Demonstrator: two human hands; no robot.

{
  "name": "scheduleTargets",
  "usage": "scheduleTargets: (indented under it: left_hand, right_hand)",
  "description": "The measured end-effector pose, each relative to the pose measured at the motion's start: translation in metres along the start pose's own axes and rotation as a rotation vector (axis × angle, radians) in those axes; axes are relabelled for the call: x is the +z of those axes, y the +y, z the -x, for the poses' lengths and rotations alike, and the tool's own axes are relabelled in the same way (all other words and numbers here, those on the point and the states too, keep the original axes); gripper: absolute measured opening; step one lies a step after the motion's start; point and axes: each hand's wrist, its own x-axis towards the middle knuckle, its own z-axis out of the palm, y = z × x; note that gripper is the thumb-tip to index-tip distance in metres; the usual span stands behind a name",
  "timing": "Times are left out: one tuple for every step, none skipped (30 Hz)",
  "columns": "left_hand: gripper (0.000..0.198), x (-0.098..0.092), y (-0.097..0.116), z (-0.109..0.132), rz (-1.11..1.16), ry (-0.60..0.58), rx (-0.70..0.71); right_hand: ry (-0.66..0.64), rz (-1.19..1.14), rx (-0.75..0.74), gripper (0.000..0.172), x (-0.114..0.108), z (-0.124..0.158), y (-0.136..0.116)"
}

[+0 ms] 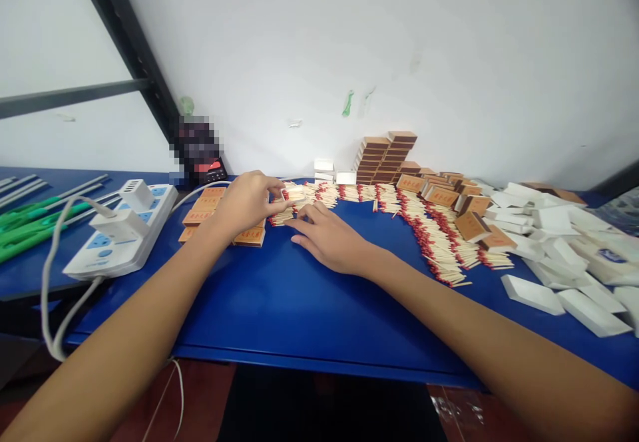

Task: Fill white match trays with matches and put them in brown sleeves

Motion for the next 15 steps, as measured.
scheduleTargets:
  left_hand:
    - [0.021, 0.0009, 0.0002, 0.0003, 0.006, -0.002, 0.006]
    - [0.021, 0.0014, 0.0003, 0.0005, 0.013, -0.002, 0.011]
    - [0.022, 0.0016, 0.0003, 0.0005, 0.016, -0.003, 0.014]
    - [0.022, 0.0015, 0.0003, 0.0006, 0.015, -0.002, 0.015]
    - [0.022, 0.0014, 0.0003, 0.0006, 0.008, -0.001, 0.013]
    - [0.023, 0.0012, 0.0005, 0.0005, -0.001, 0.001, 0.009]
    - [0.023, 0.0011, 0.0008, 0.0006, -0.009, 0.004, 0.004]
    - [0.024, 0.0012, 0.0013, 0.0006, -0.014, 0.006, -0.001]
    - [0.025, 0.0014, 0.002, 0.0007, -0.015, 0.007, -0.002]
    - [0.025, 0.0017, 0.0027, 0.0007, -0.011, 0.005, 0.0]
    - [0.025, 0.0021, 0.0035, 0.0008, -0.004, -0.001, 0.005]
    - [0.025, 0.0025, 0.0043, 0.0009, 0.006, -0.011, 0.013]
    - [0.025, 0.0029, 0.0049, 0.001, 0.017, -0.025, 0.022]
    - [0.025, 0.0033, 0.0055, 0.0011, 0.027, -0.038, 0.03]
    - [0.025, 0.0037, 0.0059, 0.0012, 0.033, -0.047, 0.036]
  right_hand:
    - [0.007, -0.011, 0.004, 0.033, 0.0, 0.0003, 0.0007]
    - [0.015, -0.028, 0.008, 0.032, -0.0001, 0.0008, 0.0016]
    - [0.022, -0.046, 0.014, 0.03, -0.0003, 0.0014, 0.0025]
    - [0.03, -0.067, 0.024, 0.027, -0.0004, 0.0018, 0.0032]
    - [0.037, -0.087, 0.036, 0.024, -0.0005, 0.0021, 0.0037]
    - [0.044, -0.106, 0.049, 0.021, -0.0003, 0.0022, 0.0041]
    - [0.054, -0.125, 0.063, 0.017, 0.0, 0.0022, 0.0045]
    - [0.064, -0.141, 0.076, 0.013, 0.0004, 0.0021, 0.0048]
    - [0.07, -0.155, 0.088, 0.011, 0.0009, 0.0019, 0.0051]
    - [0.069, -0.165, 0.097, 0.009, 0.0014, 0.0019, 0.0055]
    - [0.062, -0.17, 0.106, 0.009, 0.0017, 0.002, 0.006]
    - [0.049, -0.168, 0.114, 0.009, 0.0018, 0.0023, 0.0067]
    - [0.032, -0.162, 0.123, 0.01, 0.0014, 0.0031, 0.0075]
    - [0.016, -0.153, 0.131, 0.01, 0.0005, 0.0042, 0.0087]
    - [0.004, -0.145, 0.137, 0.011, -0.001, 0.0057, 0.0102]
